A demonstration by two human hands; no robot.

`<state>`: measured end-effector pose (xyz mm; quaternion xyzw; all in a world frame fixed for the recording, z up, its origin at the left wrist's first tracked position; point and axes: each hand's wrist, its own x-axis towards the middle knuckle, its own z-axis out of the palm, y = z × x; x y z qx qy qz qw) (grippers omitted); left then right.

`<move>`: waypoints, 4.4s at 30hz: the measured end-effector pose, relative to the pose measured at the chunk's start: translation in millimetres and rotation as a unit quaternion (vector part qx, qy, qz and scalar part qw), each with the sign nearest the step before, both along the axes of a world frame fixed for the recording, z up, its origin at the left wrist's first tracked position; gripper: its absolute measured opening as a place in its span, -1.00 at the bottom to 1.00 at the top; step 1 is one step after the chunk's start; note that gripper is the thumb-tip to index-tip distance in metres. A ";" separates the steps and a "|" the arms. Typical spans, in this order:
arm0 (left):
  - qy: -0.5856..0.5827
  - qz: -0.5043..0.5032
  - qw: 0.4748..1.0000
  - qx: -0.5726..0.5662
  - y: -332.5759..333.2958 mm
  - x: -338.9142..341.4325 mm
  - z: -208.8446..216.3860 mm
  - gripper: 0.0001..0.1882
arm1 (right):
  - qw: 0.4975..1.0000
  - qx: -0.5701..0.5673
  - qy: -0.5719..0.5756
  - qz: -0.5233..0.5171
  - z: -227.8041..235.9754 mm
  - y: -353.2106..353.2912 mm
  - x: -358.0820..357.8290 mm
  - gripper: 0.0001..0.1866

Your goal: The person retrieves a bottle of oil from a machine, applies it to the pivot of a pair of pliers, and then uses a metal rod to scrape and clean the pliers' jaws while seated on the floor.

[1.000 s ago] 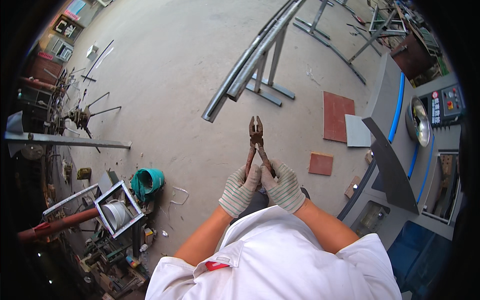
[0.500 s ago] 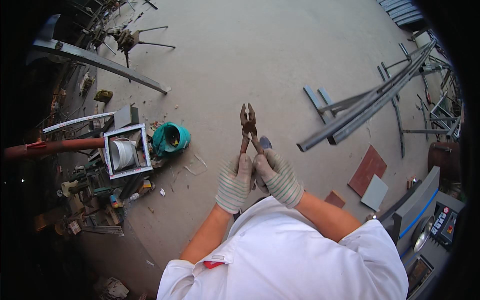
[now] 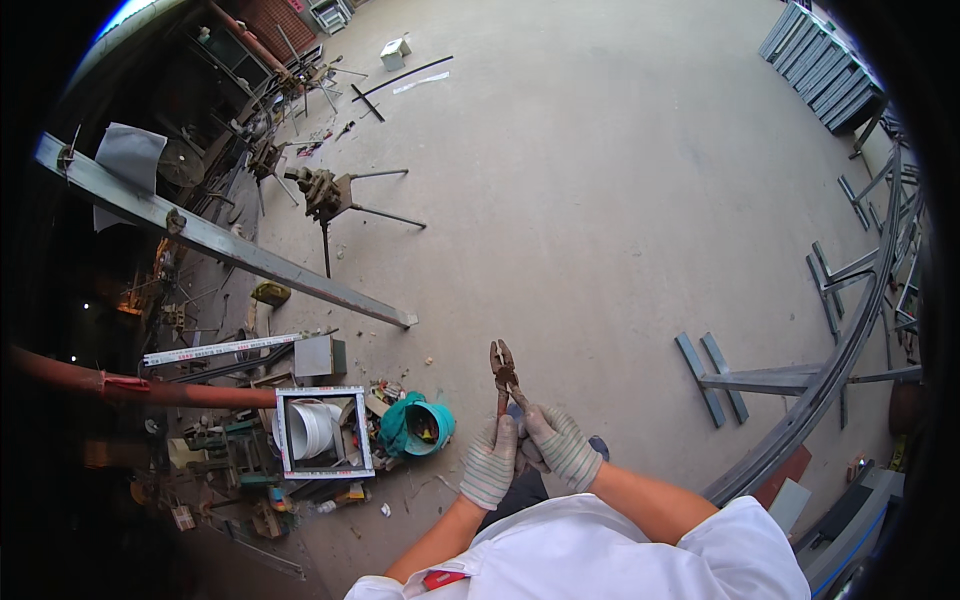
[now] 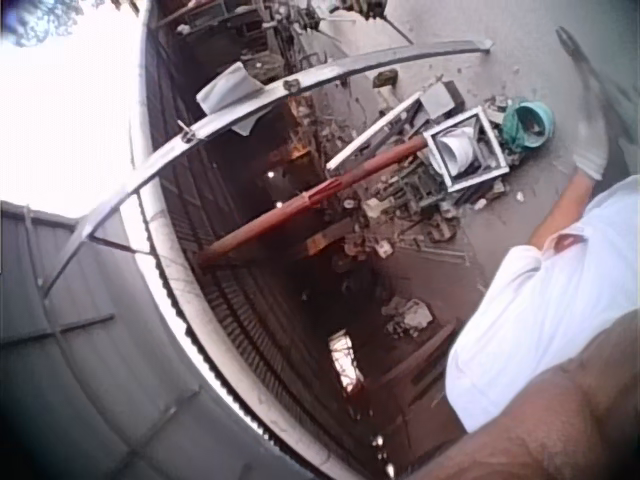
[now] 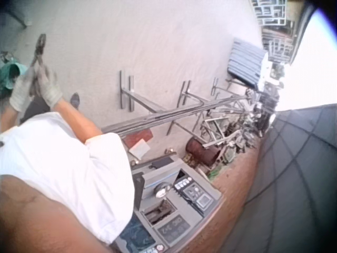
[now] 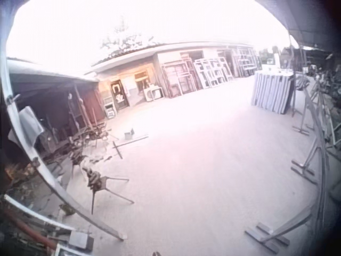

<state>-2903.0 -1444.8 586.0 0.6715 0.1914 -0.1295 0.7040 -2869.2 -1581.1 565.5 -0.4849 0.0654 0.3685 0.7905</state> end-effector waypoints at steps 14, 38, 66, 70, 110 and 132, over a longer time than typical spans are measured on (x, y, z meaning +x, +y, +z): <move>0.002 -0.095 0.989 -0.110 170.4 307.7 44.8 -0.55 | 0.995 -0.004 0.010 -0.099 65.1 155.4 282.4 -0.47; 0.083 0.037 0.944 -0.319 299.5 828.1 69.7 -0.38 | 0.986 0.026 0.137 0.095 107.7 276.5 857.4 -0.36; 0.106 0.055 0.922 -0.367 534.1 1441.3 75.2 -0.38 | 0.953 -0.047 0.079 0.289 99.3 506.7 1505.4 -0.28; 0.075 0.055 0.909 -0.405 554.4 1529.8 83.8 -0.37 | 0.934 -0.056 0.091 0.340 127.5 531.3 1609.5 -0.24; -0.028 0.235 0.943 0.236 981.7 2449.3 -19.1 -0.62 | 0.961 0.001 0.156 0.228 18.2 1017.0 2507.6 -0.52; 0.034 0.236 0.945 0.223 1310.6 2830.5 -106.7 -0.63 | 0.934 -0.047 0.240 0.260 -55.0 1344.5 2899.2 -0.55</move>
